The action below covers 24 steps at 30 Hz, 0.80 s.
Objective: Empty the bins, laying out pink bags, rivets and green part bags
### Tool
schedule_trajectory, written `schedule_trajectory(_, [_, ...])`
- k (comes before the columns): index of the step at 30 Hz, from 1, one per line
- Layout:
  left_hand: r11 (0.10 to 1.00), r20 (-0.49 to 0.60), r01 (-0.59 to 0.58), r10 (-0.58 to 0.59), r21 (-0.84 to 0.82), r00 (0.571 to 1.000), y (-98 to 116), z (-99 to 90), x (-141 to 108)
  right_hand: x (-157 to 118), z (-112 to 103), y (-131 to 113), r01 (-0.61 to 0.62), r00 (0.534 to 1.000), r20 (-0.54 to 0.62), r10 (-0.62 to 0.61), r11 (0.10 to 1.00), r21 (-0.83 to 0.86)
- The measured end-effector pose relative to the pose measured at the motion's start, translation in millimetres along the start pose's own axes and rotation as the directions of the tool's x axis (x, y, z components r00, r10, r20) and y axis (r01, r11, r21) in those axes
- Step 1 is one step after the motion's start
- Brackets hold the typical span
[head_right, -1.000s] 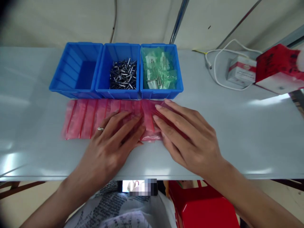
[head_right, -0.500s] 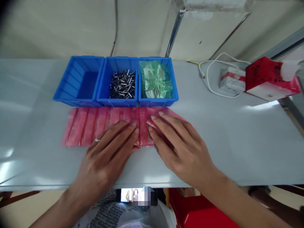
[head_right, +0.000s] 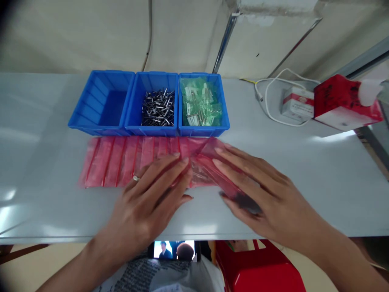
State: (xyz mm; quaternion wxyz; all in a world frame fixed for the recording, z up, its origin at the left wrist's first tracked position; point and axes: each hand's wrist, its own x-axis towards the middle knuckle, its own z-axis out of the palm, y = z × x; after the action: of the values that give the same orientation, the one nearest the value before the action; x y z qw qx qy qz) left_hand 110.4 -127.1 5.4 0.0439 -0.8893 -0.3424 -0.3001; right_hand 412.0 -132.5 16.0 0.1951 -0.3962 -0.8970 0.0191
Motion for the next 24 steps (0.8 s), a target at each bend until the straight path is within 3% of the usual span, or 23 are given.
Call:
schedule_trajectory(4, [1.000,0.056,-0.013,0.012,0.021,0.998,1.8,6.3,3.3,-8.7,-6.4,2.6,0.001,1.000,0.001,-0.001,0.996,-0.090])
schedule_trajectory(10, [0.999,0.060,-0.024,0.022,0.041,0.998,1.0,6.0,5.2,17.0,13.6,-21.2,-0.075,0.969,-0.243,0.036,0.986,-0.150])
schedule_trajectory(16, [0.999,0.003,0.038,-0.038,-0.001,0.999,6.5,3.9,13.4,15.3,13.6,-16.5,-0.032,0.996,-0.079,0.029,0.999,-0.034])
schedule_trajectory(21, [1.000,-0.003,-0.029,0.029,0.000,1.000,9.5,7.2,19.1,4.9,0.6,-8.2,-0.153,0.988,0.004,0.153,0.981,0.118])
schedule_trajectory(24, [1.000,0.031,-0.020,0.020,0.008,0.999,9.0,11.8,18.3,1.4,-1.4,-5.4,-0.250,0.967,-0.024,0.255,0.960,0.122])
